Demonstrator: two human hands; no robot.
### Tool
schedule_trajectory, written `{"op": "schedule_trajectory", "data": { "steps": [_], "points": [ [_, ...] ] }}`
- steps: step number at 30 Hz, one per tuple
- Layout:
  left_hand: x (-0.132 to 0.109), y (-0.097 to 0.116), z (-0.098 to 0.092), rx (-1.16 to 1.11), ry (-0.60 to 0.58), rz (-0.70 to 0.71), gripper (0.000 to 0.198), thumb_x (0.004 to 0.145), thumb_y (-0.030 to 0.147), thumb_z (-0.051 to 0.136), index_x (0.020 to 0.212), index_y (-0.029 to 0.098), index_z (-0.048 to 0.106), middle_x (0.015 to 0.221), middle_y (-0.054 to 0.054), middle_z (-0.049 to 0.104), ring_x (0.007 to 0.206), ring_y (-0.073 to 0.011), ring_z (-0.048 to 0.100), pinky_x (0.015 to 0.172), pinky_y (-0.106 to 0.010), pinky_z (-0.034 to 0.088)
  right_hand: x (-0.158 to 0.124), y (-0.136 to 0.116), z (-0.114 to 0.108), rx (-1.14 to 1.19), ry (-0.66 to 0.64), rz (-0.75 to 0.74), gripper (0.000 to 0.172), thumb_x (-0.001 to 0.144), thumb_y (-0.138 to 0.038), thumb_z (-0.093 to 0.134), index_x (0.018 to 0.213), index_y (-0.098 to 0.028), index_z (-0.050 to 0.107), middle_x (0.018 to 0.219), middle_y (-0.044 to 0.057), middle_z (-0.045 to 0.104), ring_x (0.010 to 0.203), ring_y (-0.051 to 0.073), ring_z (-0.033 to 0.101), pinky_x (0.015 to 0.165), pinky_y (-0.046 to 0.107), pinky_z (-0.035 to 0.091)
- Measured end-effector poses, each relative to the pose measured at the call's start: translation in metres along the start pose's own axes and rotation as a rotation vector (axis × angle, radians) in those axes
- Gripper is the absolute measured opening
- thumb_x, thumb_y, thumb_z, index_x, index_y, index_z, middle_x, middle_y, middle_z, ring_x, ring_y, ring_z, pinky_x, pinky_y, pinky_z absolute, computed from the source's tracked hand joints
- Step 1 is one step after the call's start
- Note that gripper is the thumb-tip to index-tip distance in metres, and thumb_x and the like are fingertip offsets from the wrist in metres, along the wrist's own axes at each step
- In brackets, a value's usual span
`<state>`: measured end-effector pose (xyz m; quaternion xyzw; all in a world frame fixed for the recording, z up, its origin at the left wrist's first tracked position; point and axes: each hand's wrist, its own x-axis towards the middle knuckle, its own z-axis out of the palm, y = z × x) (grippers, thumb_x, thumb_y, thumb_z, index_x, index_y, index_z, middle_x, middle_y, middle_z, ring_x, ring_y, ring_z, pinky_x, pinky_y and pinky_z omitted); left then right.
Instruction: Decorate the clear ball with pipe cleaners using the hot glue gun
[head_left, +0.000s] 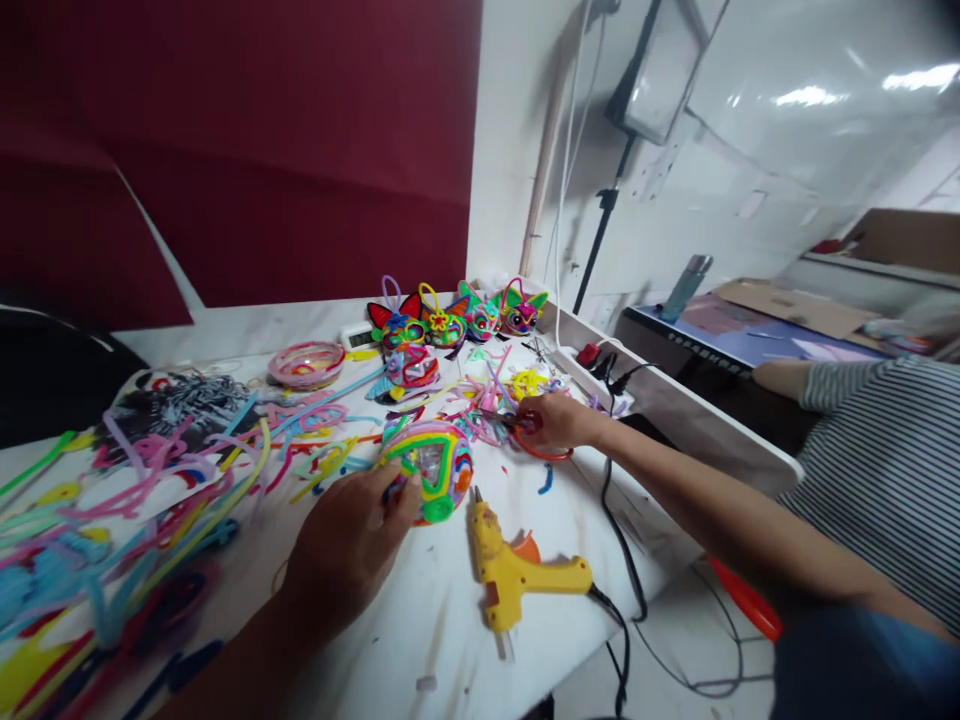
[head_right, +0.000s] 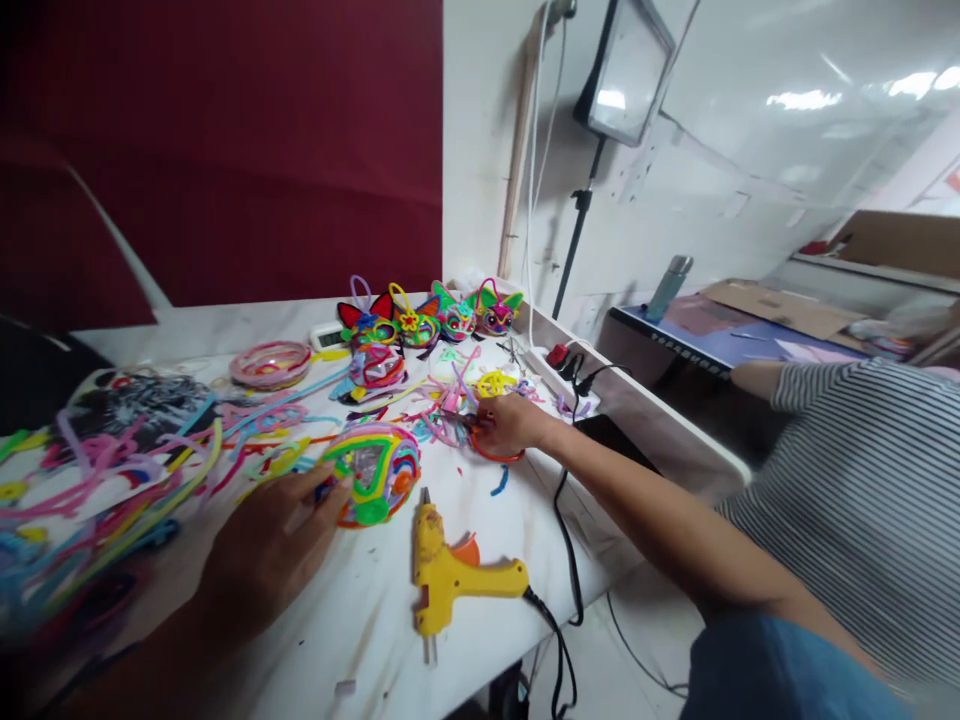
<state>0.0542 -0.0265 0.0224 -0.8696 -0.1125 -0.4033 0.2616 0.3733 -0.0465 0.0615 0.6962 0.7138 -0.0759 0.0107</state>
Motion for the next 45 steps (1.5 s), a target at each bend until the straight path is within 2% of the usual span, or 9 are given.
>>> {"op": "schedule_trajectory", "data": {
  "steps": [5,9,11,12,14,16,29,37,45],
  "points": [
    [-0.004,-0.002,0.0,0.012,-0.032,-0.01,0.027,0.086,0.008,0.061,0.113,0.012,0.061,0.108,-0.019,0.063,0.092,-0.0274,0.065,0.079,-0.042,0.054,-0.014,-0.009,0.007,0.005,0.123,-0.009,0.024,0.082,-0.033,0.067,0.099,-0.017,0.07,0.088,0.009,0.072,0.079,0.022,0.067,0.064,0.025,0.043],
    [-0.007,-0.003,0.002,-0.023,-0.032,-0.04,0.029,0.084,0.008,0.064,0.113,0.014,0.061,0.108,-0.017,0.062,0.105,-0.0319,0.062,0.089,-0.048,0.052,-0.034,-0.029,0.002,0.042,0.293,-0.116,0.024,0.09,-0.021,0.055,0.11,-0.015,0.066,0.108,0.013,0.068,0.1,0.023,0.063,0.082,0.03,0.046],
    [-0.008,-0.004,0.002,-0.045,-0.036,-0.046,0.03,0.084,0.008,0.064,0.114,0.014,0.06,0.11,-0.017,0.061,0.111,-0.0336,0.059,0.091,-0.05,0.052,-0.044,-0.045,0.004,0.082,0.383,-0.254,0.03,0.088,-0.016,0.054,0.117,-0.017,0.062,0.116,0.01,0.066,0.111,0.02,0.058,0.094,0.03,0.043],
    [-0.008,-0.004,0.002,-0.057,-0.039,-0.039,0.03,0.085,0.008,0.063,0.114,0.014,0.06,0.111,-0.018,0.061,0.114,-0.0341,0.058,0.092,-0.051,0.052,-0.047,-0.053,0.006,0.144,0.503,-0.407,0.031,0.087,-0.013,0.052,0.117,-0.016,0.062,0.117,0.011,0.066,0.111,0.021,0.057,0.095,0.032,0.043],
    [-0.008,-0.004,0.002,-0.073,-0.043,-0.027,0.029,0.086,0.008,0.061,0.115,0.013,0.059,0.113,-0.018,0.059,0.117,-0.0344,0.057,0.093,-0.052,0.052,-0.051,-0.067,0.012,0.21,0.662,-0.645,0.033,0.088,-0.012,0.049,0.118,-0.016,0.061,0.119,0.012,0.066,0.111,0.023,0.056,0.093,0.037,0.044],
    [-0.008,-0.004,0.002,-0.077,-0.045,-0.022,0.03,0.086,0.007,0.06,0.116,0.013,0.059,0.114,-0.018,0.058,0.118,-0.0341,0.056,0.094,-0.053,0.053,-0.051,-0.077,0.019,0.169,0.735,-0.772,0.03,0.093,-0.014,0.045,0.119,-0.015,0.06,0.119,0.013,0.066,0.112,0.026,0.056,0.087,0.04,0.044],
    [-0.011,-0.005,0.004,-0.079,-0.05,-0.031,0.028,0.086,0.007,0.058,0.113,0.013,0.061,0.116,-0.018,0.058,0.12,-0.0338,0.055,0.097,-0.054,0.052,-0.035,-0.08,0.041,-0.075,0.782,-0.862,0.031,0.103,-0.022,0.039,0.125,-0.014,0.06,0.127,0.013,0.064,0.124,0.025,0.051,0.086,0.039,0.043],
    [-0.014,-0.011,0.007,-0.053,-0.032,-0.002,0.035,0.086,0.001,0.054,0.11,0.024,0.066,0.115,-0.012,0.06,0.117,-0.0311,0.058,0.093,-0.049,0.054,-0.033,-0.081,0.047,-0.091,0.862,-0.855,0.031,0.103,-0.022,0.039,0.124,-0.015,0.061,0.126,0.01,0.066,0.124,0.025,0.051,0.088,0.04,0.043],
    [-0.016,-0.013,0.008,0.026,-0.063,-0.015,0.035,0.089,0.006,0.055,0.115,0.027,0.065,0.118,-0.009,0.061,0.117,-0.0281,0.06,0.094,-0.046,0.055,-0.026,-0.074,0.05,-0.01,0.759,-0.863,0.039,0.095,-0.02,0.051,0.134,-0.015,0.053,0.135,0.014,0.059,0.129,0.028,0.047,0.092,0.044,0.043]
  ]
}}
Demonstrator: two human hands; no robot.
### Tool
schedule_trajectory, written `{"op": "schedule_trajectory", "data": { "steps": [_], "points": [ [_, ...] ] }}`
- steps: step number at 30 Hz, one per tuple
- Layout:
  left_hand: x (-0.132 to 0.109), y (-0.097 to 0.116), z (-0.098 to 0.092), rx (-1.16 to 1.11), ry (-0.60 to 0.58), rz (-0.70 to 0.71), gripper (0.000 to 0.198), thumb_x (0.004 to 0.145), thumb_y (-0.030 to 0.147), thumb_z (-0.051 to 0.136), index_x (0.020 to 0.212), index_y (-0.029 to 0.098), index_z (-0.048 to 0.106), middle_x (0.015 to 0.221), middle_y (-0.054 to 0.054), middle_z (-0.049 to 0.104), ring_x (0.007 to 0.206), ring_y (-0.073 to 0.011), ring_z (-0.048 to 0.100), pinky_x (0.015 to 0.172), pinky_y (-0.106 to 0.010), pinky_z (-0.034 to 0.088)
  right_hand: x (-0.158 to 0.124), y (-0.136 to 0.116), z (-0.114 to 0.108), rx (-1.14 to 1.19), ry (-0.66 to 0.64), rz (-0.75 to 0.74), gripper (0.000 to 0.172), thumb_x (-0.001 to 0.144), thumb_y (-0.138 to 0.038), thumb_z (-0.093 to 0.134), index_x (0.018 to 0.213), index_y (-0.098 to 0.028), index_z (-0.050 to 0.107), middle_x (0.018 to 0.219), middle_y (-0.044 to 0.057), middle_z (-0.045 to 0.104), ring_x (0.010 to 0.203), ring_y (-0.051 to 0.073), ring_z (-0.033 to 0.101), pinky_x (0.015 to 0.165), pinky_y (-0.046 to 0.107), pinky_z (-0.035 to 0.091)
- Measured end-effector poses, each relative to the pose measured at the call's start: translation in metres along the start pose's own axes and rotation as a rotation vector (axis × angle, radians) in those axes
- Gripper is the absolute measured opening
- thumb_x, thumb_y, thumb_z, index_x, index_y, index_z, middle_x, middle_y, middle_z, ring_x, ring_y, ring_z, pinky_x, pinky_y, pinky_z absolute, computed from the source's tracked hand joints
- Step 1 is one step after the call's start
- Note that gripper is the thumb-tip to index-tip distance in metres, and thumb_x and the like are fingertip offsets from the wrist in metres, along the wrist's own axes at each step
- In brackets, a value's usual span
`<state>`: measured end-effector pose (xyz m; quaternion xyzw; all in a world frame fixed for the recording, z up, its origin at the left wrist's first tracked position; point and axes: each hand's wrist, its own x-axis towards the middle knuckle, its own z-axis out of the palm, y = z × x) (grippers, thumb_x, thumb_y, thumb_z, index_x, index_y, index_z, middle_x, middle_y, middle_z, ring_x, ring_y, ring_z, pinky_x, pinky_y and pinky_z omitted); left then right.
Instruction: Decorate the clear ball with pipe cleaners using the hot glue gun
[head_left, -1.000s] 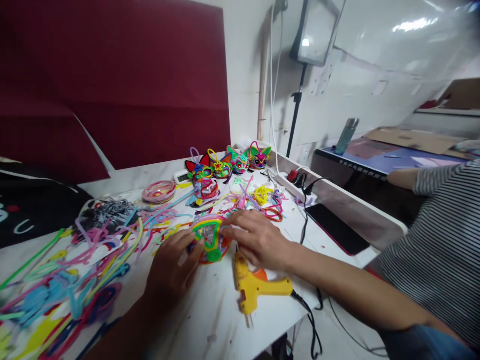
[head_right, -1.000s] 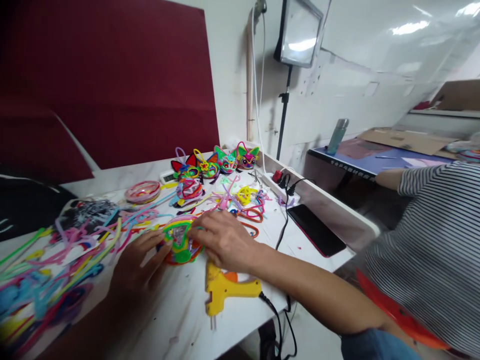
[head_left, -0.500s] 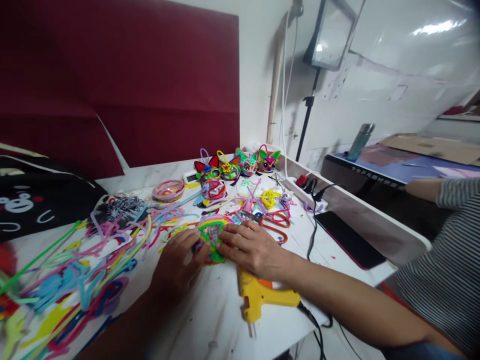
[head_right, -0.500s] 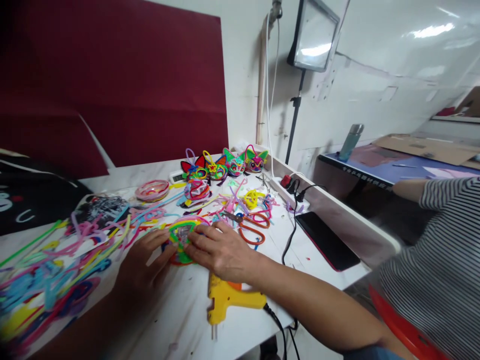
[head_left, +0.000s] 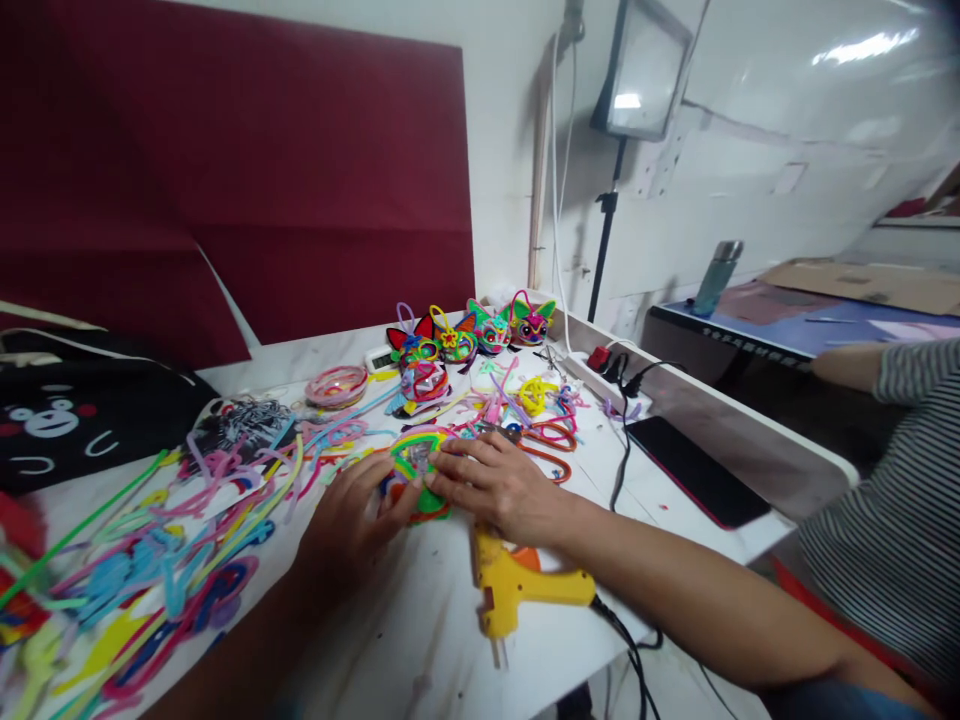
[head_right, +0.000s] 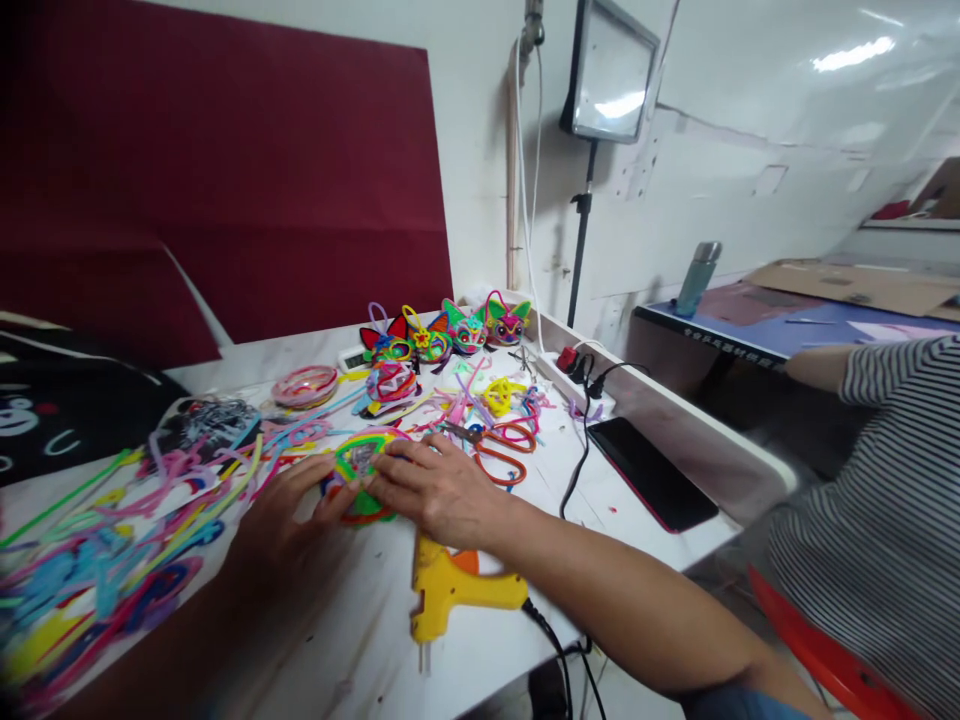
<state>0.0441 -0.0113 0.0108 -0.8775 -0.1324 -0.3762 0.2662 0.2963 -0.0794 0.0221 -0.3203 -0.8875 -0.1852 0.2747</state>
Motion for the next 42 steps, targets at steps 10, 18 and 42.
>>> {"op": "schedule_trajectory", "data": {
  "steps": [10,18,42],
  "points": [
    [0.004,-0.001,-0.003,0.053,0.008,0.043,0.031,0.087,0.004,0.057,0.112,0.021,0.063,0.118,-0.014,0.062,0.117,-0.0304,0.061,0.093,-0.046,0.055,-0.008,0.015,0.002,0.212,0.261,0.248,0.046,0.08,0.0,0.044,0.122,-0.014,0.058,0.116,0.015,0.066,0.111,0.024,0.059,0.092,0.041,0.049],
    [0.006,0.0,-0.005,0.038,-0.026,0.056,0.038,0.085,0.0,0.057,0.116,0.022,0.059,0.122,-0.015,0.058,0.122,-0.0308,0.056,0.096,-0.049,0.053,-0.012,0.019,0.002,0.202,0.255,0.296,0.035,0.082,-0.004,0.047,0.111,-0.012,0.063,0.107,0.014,0.067,0.1,0.024,0.06,0.089,0.039,0.051],
    [0.0,0.008,-0.006,-0.087,-0.089,-0.039,0.048,0.084,0.011,0.051,0.131,0.021,0.054,0.128,-0.017,0.051,0.123,-0.034,0.05,0.097,-0.056,0.048,-0.011,0.002,-0.001,0.186,0.212,0.1,0.041,0.083,-0.005,0.05,0.12,-0.019,0.06,0.111,0.011,0.065,0.097,0.023,0.056,0.081,0.039,0.045]
  ]
}}
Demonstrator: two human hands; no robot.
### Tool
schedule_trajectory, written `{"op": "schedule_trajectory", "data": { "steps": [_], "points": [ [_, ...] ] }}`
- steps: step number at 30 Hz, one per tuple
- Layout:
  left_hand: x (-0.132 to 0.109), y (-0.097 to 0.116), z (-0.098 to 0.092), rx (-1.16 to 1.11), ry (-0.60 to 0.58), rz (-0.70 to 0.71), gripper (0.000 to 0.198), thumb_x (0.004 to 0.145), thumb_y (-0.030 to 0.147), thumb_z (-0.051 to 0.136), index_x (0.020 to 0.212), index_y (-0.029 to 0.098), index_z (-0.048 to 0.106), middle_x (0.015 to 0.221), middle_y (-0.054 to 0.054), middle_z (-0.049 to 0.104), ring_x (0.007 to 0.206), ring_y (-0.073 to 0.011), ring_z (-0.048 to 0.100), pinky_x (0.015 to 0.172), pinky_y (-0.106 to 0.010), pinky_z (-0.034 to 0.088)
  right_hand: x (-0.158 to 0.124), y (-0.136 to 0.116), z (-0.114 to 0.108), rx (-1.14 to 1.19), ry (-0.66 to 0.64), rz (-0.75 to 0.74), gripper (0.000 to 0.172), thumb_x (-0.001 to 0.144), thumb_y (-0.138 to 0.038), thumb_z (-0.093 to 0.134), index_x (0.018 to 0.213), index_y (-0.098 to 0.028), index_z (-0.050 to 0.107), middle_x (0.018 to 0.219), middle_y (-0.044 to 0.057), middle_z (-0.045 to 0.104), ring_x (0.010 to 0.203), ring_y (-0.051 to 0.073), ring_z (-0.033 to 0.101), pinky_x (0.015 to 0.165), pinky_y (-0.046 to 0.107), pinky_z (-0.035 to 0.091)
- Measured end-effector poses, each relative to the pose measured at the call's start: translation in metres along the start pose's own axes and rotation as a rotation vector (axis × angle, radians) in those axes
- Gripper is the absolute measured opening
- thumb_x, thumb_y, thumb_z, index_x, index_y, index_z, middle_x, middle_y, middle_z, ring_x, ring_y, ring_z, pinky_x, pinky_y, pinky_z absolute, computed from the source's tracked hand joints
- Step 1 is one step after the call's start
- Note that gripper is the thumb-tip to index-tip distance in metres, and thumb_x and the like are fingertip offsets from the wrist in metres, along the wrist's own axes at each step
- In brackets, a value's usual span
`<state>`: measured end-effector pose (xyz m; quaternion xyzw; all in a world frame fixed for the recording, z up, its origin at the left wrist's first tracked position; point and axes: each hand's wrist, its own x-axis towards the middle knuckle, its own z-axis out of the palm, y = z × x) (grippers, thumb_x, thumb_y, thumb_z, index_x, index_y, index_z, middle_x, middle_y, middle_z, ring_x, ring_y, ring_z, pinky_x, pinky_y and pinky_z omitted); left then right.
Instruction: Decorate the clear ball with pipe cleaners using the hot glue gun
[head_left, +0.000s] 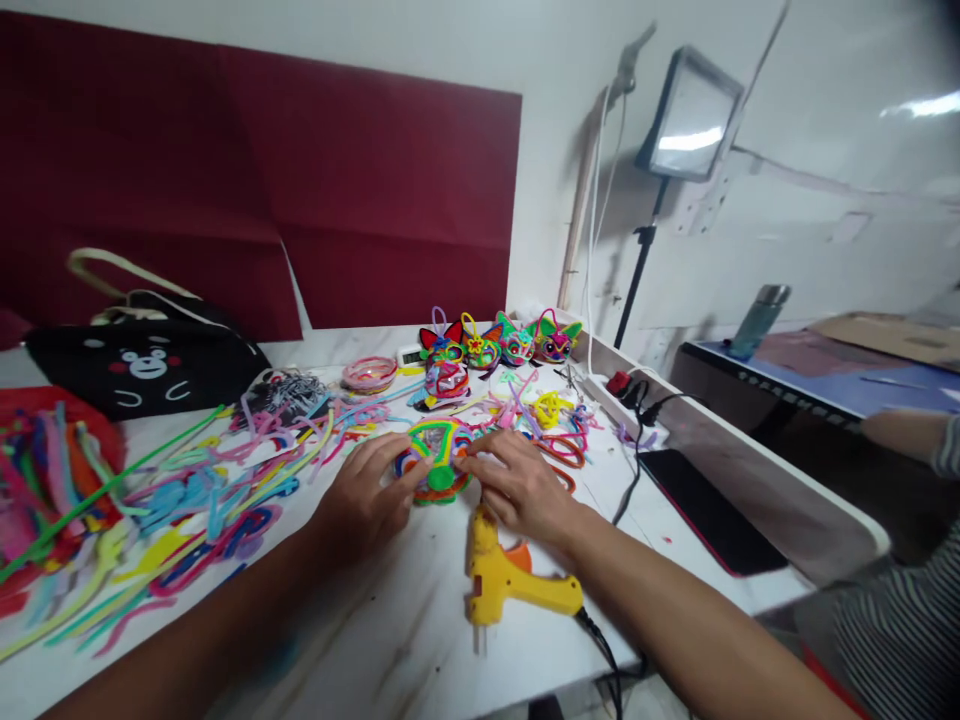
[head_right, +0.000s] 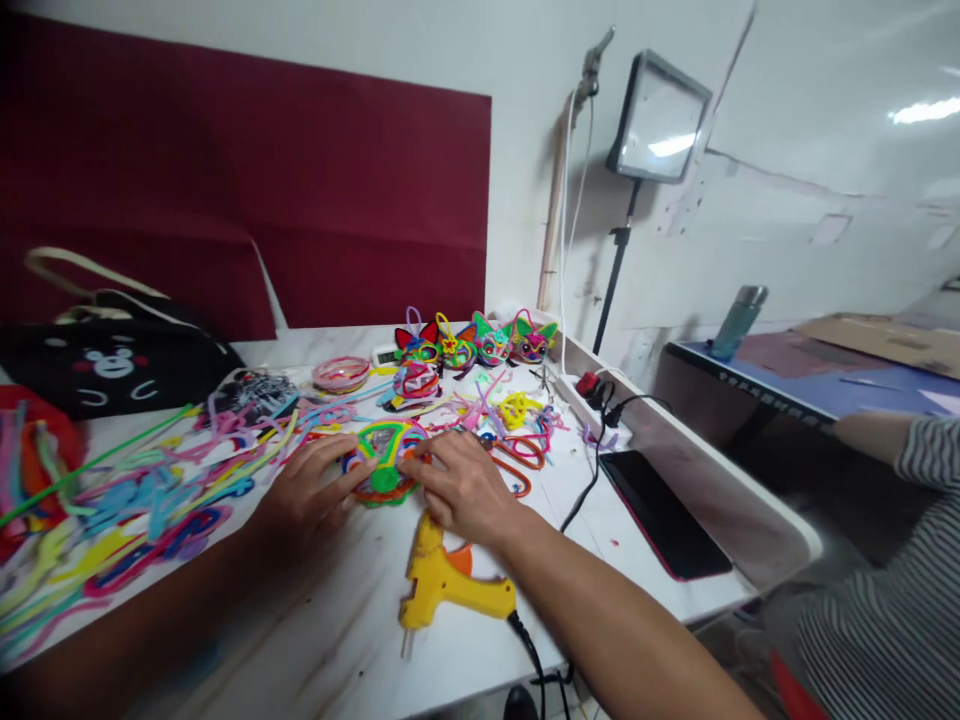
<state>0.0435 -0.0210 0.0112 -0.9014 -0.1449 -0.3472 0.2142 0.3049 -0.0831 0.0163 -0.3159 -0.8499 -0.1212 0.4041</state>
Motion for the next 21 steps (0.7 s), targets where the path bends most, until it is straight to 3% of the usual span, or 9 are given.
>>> {"op": "schedule_trajectory", "data": {
  "steps": [4,11,21],
  "points": [
    [0.0009,0.0022,0.0002,0.0,0.029,0.009,0.045,0.083,0.009,0.05,0.127,0.019,0.055,0.127,-0.018,0.051,0.121,-0.0337,0.05,0.096,-0.056,0.049,0.0005,-0.0028,-0.0037,-0.085,-0.042,-0.09,0.038,0.084,-0.008,0.052,0.119,-0.019,0.061,0.113,0.012,0.064,0.096,0.024,0.053,0.077,0.039,0.043],
    [-0.0022,0.0019,0.0064,-0.065,0.062,-0.058,0.046,0.083,0.009,0.049,0.126,0.022,0.058,0.13,-0.015,0.051,0.123,-0.0321,0.05,0.101,-0.056,0.046,0.001,-0.005,-0.004,-0.248,-0.163,-0.187,0.034,0.091,-0.017,0.054,0.125,-0.019,0.059,0.126,0.012,0.061,0.102,0.027,0.052,0.082,0.044,0.042],
    [-0.004,0.0005,0.006,-0.059,0.04,-0.055,0.051,0.084,0.009,0.05,0.132,0.024,0.054,0.131,-0.015,0.049,0.125,-0.0323,0.048,0.101,-0.055,0.046,0.0024,-0.0072,-0.0033,-0.336,-0.178,-0.223,0.034,0.095,-0.017,0.052,0.128,-0.017,0.057,0.128,0.012,0.061,0.109,0.026,0.052,0.089,0.045,0.043]
  ]
}}
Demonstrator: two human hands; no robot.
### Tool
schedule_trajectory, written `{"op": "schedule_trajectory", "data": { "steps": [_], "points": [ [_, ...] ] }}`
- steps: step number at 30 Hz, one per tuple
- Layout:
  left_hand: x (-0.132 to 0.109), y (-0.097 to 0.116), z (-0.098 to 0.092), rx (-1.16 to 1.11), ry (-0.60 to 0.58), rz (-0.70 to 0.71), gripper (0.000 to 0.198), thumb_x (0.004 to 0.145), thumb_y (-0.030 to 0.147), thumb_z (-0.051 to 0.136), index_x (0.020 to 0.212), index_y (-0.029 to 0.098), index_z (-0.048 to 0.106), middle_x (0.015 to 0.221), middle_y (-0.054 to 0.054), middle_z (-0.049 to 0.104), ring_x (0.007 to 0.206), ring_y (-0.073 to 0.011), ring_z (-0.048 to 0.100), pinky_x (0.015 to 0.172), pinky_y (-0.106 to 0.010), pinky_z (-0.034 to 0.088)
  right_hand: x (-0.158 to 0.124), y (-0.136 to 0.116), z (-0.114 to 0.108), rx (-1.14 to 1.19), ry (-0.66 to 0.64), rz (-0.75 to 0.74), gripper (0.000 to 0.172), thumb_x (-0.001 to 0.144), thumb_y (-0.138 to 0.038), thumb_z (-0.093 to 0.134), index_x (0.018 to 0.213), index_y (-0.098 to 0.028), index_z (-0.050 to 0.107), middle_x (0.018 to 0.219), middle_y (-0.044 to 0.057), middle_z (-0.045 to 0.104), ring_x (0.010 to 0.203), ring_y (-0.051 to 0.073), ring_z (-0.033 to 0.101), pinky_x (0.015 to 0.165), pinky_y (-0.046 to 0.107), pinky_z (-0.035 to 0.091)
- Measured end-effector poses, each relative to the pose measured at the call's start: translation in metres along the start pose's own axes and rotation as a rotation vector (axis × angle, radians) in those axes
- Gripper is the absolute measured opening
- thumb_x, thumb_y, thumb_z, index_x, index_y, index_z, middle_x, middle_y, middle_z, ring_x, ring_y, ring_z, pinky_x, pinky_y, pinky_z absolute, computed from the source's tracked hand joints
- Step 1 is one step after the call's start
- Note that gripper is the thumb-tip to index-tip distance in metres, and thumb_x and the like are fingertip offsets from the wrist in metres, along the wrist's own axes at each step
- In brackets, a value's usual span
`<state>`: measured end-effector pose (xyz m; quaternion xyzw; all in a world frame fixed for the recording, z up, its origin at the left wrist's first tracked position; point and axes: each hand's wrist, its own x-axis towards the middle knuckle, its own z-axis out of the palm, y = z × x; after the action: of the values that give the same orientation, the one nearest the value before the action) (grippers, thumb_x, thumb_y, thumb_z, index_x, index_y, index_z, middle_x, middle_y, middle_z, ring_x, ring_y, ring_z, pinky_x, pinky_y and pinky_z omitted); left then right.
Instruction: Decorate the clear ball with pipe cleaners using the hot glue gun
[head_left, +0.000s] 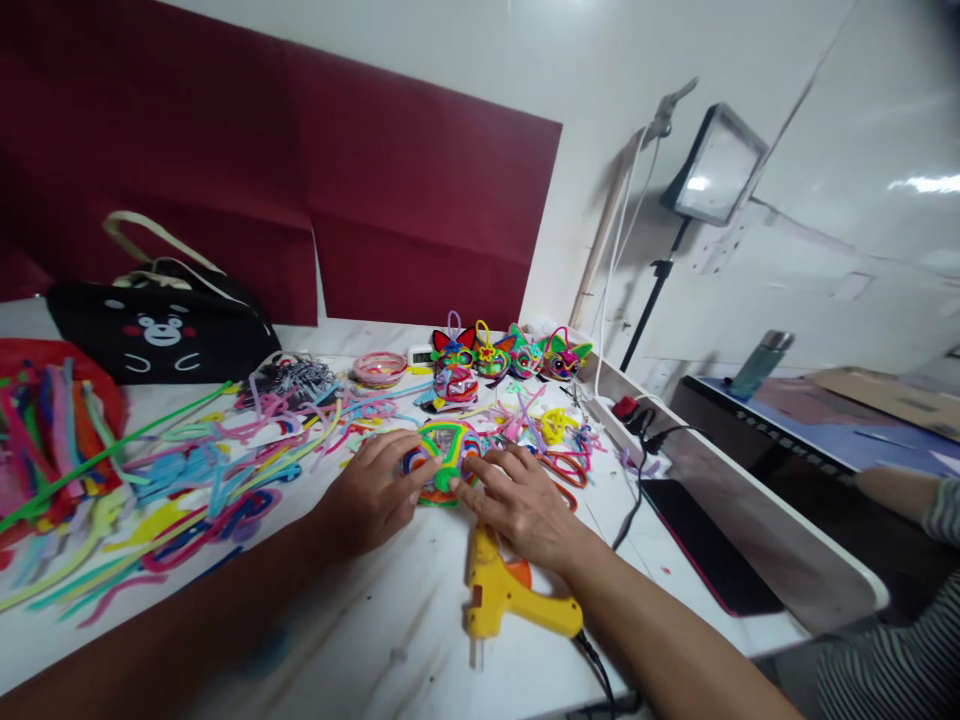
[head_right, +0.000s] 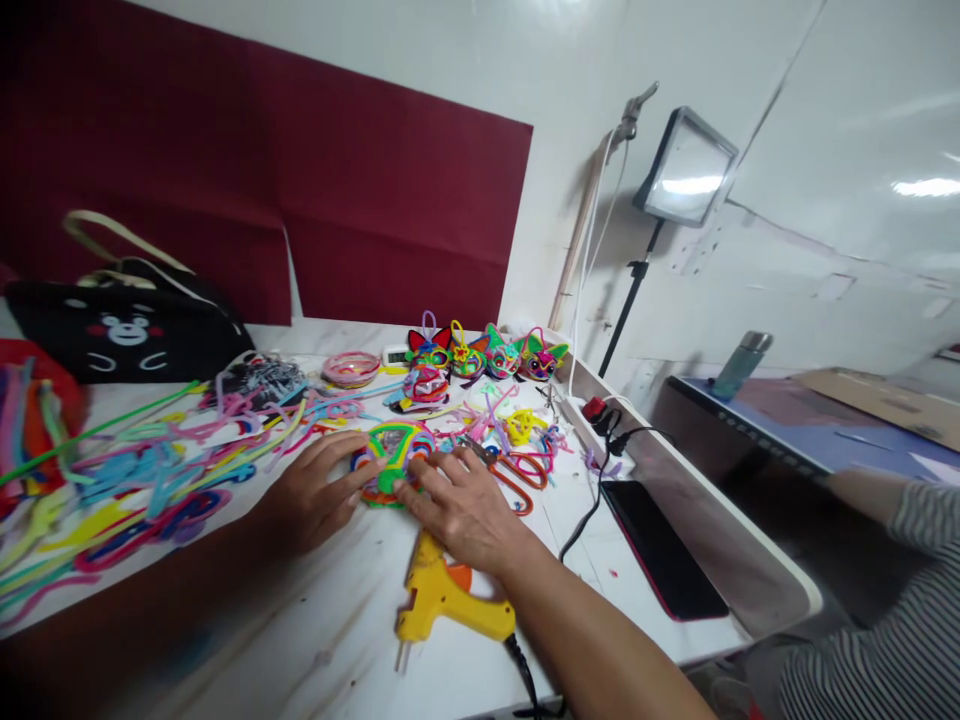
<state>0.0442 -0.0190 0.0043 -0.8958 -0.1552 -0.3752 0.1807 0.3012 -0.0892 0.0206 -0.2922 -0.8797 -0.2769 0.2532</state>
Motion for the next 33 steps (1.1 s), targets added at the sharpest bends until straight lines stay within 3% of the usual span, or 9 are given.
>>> {"op": "schedule_trajectory", "data": {
  "steps": [11,16,20,23,26,33],
  "points": [
    [0.002,0.002,-0.002,0.016,0.005,0.01,0.049,0.084,0.009,0.051,0.131,0.023,0.053,0.128,-0.016,0.05,0.122,-0.032,0.049,0.1,-0.055,0.048,-0.002,-0.002,0.001,0.059,-0.048,0.04,0.043,0.09,-0.013,0.053,0.132,-0.018,0.054,0.132,0.015,0.058,0.115,0.029,0.05,0.089,0.048,0.044],
    [0.008,0.005,-0.009,0.056,-0.003,0.044,0.04,0.083,0.009,0.053,0.122,0.018,0.058,0.123,-0.016,0.053,0.119,-0.0307,0.052,0.099,-0.05,0.05,-0.002,0.001,-0.01,0.285,0.124,0.163,0.048,0.086,-0.008,0.051,0.132,-0.02,0.054,0.122,0.014,0.06,0.11,0.027,0.053,0.086,0.046,0.047],
    [0.008,0.004,-0.011,0.077,-0.027,0.047,0.038,0.084,0.01,0.054,0.121,0.017,0.058,0.124,-0.017,0.052,0.119,-0.0315,0.051,0.099,-0.05,0.05,-0.004,0.007,-0.024,0.544,0.219,0.307,0.035,0.089,-0.008,0.051,0.12,-0.023,0.061,0.103,0.009,0.063,0.094,0.019,0.06,0.079,0.034,0.051],
    [0.009,0.005,-0.011,0.084,-0.017,0.044,0.036,0.085,0.012,0.054,0.12,0.018,0.058,0.123,-0.016,0.053,0.118,-0.0311,0.052,0.097,-0.05,0.051,-0.005,0.011,-0.032,0.668,0.115,0.326,0.025,0.09,-0.011,0.054,0.11,-0.02,0.066,0.094,0.007,0.067,0.084,0.017,0.063,0.073,0.029,0.051],
    [0.011,0.007,-0.011,0.071,0.008,0.039,0.033,0.086,0.012,0.053,0.118,0.017,0.058,0.12,-0.016,0.054,0.116,-0.0302,0.053,0.095,-0.05,0.052,-0.005,0.012,-0.038,0.717,-0.102,0.334,0.019,0.089,-0.011,0.056,0.102,-0.018,0.068,0.088,0.005,0.068,0.077,0.015,0.062,0.072,0.027,0.049],
    [0.007,0.008,-0.006,0.043,0.024,0.005,0.031,0.087,0.017,0.055,0.118,0.017,0.06,0.121,-0.017,0.053,0.117,-0.0325,0.052,0.097,-0.053,0.05,-0.002,0.003,-0.06,0.68,-0.512,0.404,0.013,0.087,-0.023,0.064,0.099,-0.02,0.07,0.093,0.004,0.07,0.082,0.016,0.065,0.075,0.026,0.047]
  ]
}}
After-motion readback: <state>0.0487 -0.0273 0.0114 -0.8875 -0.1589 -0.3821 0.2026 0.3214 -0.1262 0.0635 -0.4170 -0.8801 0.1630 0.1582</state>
